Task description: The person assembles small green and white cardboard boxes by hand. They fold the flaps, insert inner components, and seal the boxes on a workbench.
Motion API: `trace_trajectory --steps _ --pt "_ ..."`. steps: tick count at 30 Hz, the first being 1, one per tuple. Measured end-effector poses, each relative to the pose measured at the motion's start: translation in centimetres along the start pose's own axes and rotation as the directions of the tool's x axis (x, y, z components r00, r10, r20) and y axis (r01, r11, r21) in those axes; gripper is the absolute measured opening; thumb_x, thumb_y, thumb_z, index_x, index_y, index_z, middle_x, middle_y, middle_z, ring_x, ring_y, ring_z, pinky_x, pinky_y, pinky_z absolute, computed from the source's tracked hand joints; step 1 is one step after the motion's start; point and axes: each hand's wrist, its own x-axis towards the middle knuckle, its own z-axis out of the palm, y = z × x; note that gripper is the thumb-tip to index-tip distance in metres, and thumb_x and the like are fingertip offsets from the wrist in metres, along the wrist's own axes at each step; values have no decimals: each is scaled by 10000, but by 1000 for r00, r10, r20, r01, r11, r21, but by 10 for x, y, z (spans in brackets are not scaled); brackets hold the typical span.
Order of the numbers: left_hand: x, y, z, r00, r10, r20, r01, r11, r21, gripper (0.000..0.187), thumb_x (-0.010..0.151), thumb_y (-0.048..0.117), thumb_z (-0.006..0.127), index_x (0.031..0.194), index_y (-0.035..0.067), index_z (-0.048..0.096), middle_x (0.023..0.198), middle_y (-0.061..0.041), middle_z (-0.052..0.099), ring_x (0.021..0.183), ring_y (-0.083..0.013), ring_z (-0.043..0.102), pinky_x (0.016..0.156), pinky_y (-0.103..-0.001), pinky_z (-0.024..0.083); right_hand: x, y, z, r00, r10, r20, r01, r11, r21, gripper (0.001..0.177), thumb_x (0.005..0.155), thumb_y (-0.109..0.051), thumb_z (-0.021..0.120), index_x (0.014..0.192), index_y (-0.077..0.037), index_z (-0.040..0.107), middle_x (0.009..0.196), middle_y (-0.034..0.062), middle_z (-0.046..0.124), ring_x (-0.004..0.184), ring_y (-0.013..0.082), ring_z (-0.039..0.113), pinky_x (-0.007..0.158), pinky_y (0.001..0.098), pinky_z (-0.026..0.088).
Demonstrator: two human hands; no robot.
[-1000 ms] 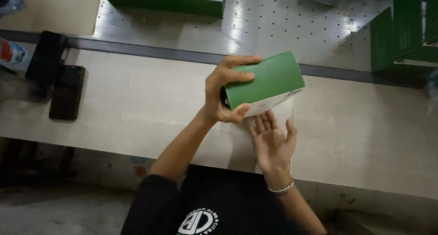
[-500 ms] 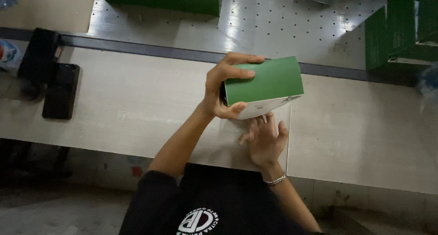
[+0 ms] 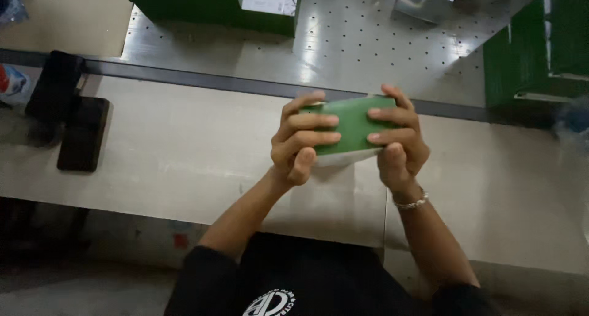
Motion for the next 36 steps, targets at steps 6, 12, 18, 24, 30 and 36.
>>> trace_trajectory --steps 6,12,18,24,30,36 --pt "1 -17 -7 998 57 36 -51 987 -151 477 1073 360 392 1017 105 790 1159 -124 722 1317 -424 535 1192 -562 368 -11 -13 -11 980 -191 53 197 961 -194 437 1114 -390 366 1074 -88 680 1182 180 667 1203 426 561 1105 649 398" --pt "15 20 -21 988 -118 -97 139 959 245 235 1103 118 522 1228 155 717 1472 -79 523 1424 -282 461 1213 -482 381 -69 -54 -15 998 5 69 15 959 -284 528 979 -523 493 1178 -91 722 1310 217 594 1204 405 513 1065 537 442" --pt "-1 70 -7 947 -288 142 282 957 66 673 697 345 937 1236 90 624 1401 -165 477 1398 -535 442 1147 -659 437 -4 -39 -9 989 139 57 -130 981 -142 529 1064 -501 429 1334 -66 561 1564 227 350 1489 383 335 1173 513 374" --pt "13 23 -34 972 -167 162 191 971 -144 638 784 532 752 1150 21 645 1274 -218 655 1258 -453 620 1097 -572 506 -18 -27 -14 993 -91 71 111 924 -365 322 1008 -309 602 1120 -53 762 1288 198 558 1220 463 549 1055 577 469" --pt "-10 17 -22 893 -414 179 442 883 -160 893 750 349 908 1414 93 369 1338 -105 455 1246 -237 574 1072 -360 541 41 -82 -18 852 228 471 99 814 -573 626 1066 -435 390 1440 55 496 1555 218 462 1534 467 279 1249 631 339" --pt "-11 19 -23 891 -418 177 429 903 -31 1041 740 305 944 1502 64 278 1387 -119 422 1226 -233 549 1056 -334 526 49 -99 22 768 289 572 305 620 -723 914 1011 -637 279 1464 139 447 1536 306 469 1476 414 400 1246 597 255"
